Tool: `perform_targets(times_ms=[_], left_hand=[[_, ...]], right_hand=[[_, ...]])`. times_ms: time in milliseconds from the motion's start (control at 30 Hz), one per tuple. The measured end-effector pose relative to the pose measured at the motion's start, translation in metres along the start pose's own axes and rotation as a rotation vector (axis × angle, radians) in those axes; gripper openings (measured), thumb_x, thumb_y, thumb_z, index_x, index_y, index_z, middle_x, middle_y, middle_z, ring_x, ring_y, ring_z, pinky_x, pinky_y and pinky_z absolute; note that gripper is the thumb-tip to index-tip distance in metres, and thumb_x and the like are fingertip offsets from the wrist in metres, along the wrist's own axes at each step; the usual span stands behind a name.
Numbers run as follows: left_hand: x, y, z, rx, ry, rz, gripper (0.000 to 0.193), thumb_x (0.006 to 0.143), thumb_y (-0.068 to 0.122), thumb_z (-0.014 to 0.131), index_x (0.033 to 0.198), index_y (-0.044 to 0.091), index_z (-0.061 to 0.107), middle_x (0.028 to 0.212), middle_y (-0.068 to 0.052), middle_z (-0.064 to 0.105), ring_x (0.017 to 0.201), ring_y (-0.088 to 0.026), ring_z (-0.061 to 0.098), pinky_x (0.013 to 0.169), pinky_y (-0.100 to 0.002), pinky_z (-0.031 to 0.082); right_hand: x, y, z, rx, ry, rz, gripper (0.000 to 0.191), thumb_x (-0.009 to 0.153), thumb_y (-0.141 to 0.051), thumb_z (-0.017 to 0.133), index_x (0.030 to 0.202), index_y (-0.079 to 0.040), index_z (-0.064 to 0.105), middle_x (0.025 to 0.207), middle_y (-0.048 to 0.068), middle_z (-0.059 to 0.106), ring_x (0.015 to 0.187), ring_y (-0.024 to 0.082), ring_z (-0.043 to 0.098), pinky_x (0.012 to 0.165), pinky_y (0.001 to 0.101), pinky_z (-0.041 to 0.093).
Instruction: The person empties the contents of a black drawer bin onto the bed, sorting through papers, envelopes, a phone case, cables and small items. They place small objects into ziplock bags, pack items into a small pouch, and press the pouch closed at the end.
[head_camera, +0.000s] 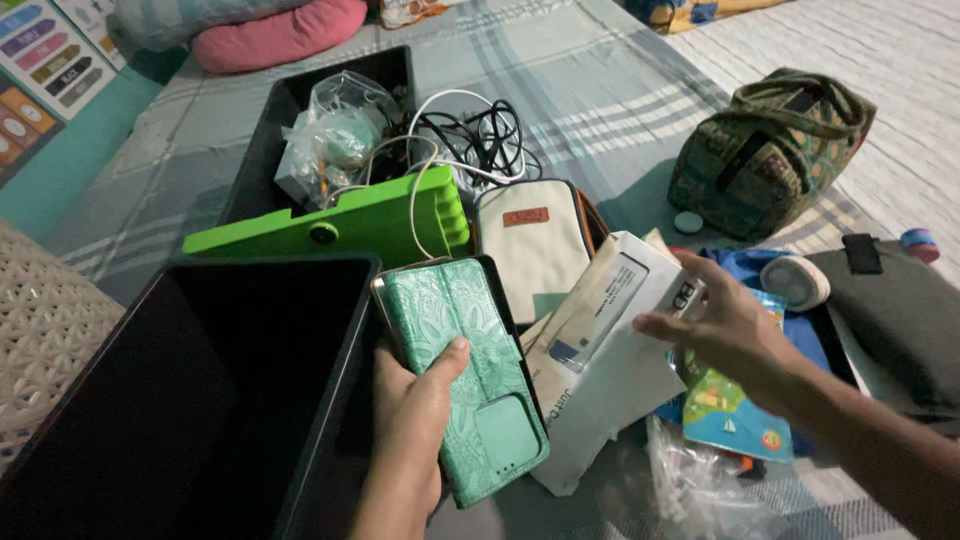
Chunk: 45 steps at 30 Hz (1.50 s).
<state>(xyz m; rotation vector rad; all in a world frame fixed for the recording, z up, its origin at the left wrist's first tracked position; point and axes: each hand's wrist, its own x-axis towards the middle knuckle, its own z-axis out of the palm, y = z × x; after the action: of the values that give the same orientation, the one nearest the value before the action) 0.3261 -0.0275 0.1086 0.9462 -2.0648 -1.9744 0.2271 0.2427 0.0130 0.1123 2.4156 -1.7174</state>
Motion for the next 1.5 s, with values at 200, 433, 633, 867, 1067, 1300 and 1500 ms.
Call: perform_targets(times_ms=[200,433,633,867,1067,1300,1500], left_hand=[[0.008,-0.005,-0.003,-0.169,-0.074,-0.011,0.049,0.083,0.027,0.076,0.120,-0.001,0.063,0.105,-0.016,0.074,0.089,-0.028,0.072,0.076,-0.042,0.060],[0.019,0.016,-0.001,-0.365,-0.207,0.116,0.044,0.080,0.027,0.069,0.116,0.003,0.071,0.101,-0.013,0.076,0.082,-0.026,0.074,0.073,-0.042,0.061],[0.028,0.041,0.005,-0.426,-0.316,0.147,0.047,0.082,0.033,0.066,0.120,0.005,0.068,0.105,-0.011,0.076,0.088,-0.026,0.075,0.078,-0.044,0.062],[0.029,0.019,0.027,0.102,-0.309,0.335,0.056,0.078,0.043,0.076,0.122,0.008,0.072,0.108,-0.005,0.077,0.092,-0.016,0.072,0.082,-0.034,0.058],[0.040,-0.005,0.048,0.385,-0.530,0.420,0.059,0.075,0.040,0.082,0.122,0.006,0.072,0.107,-0.006,0.080,0.091,-0.014,0.072,0.083,-0.032,0.058],[0.052,-0.014,0.040,0.404,-0.469,0.339,0.057,0.074,0.039,0.082,0.120,0.007,0.072,0.104,-0.006,0.080,0.091,-0.014,0.072,0.082,-0.033,0.058],[0.055,-0.008,0.025,0.380,-0.258,0.330,0.055,0.075,0.042,0.080,0.118,0.009,0.072,0.104,-0.005,0.078,0.090,-0.015,0.073,0.081,-0.034,0.057]], right_hand=[[-0.009,-0.008,-0.008,0.119,-0.028,0.160,0.066,0.080,-0.023,0.082,0.140,-0.007,0.058,0.117,0.017,0.077,0.105,0.028,0.072,0.089,0.0430,0.056],[-0.035,0.012,-0.009,0.595,0.054,0.583,0.041,0.100,-0.022,0.056,0.130,0.006,0.057,0.109,0.025,0.070,0.100,0.035,0.072,0.087,0.0526,0.061],[-0.074,0.047,0.046,0.700,0.026,0.568,0.045,0.096,-0.028,0.061,0.123,0.008,0.063,0.102,0.022,0.073,0.086,0.032,0.072,0.077,0.0492,0.060],[-0.075,0.065,0.064,0.495,-0.031,0.481,0.044,0.096,-0.027,0.068,0.125,0.006,0.067,0.110,0.019,0.080,0.092,0.025,0.076,0.083,0.0393,0.060],[-0.060,0.078,0.040,0.266,0.047,0.389,0.041,0.096,-0.027,0.070,0.123,0.004,0.070,0.103,0.017,0.079,0.087,0.028,0.076,0.078,0.0433,0.063],[-0.032,0.076,0.003,0.107,0.230,0.267,0.040,0.092,-0.024,0.069,0.123,0.002,0.070,0.103,0.020,0.080,0.089,0.029,0.076,0.075,0.0433,0.060],[-0.051,0.081,0.005,-0.250,0.311,0.121,0.038,0.090,-0.031,0.075,0.114,-0.002,0.070,0.100,0.021,0.076,0.089,0.030,0.076,0.077,0.0427,0.058]])
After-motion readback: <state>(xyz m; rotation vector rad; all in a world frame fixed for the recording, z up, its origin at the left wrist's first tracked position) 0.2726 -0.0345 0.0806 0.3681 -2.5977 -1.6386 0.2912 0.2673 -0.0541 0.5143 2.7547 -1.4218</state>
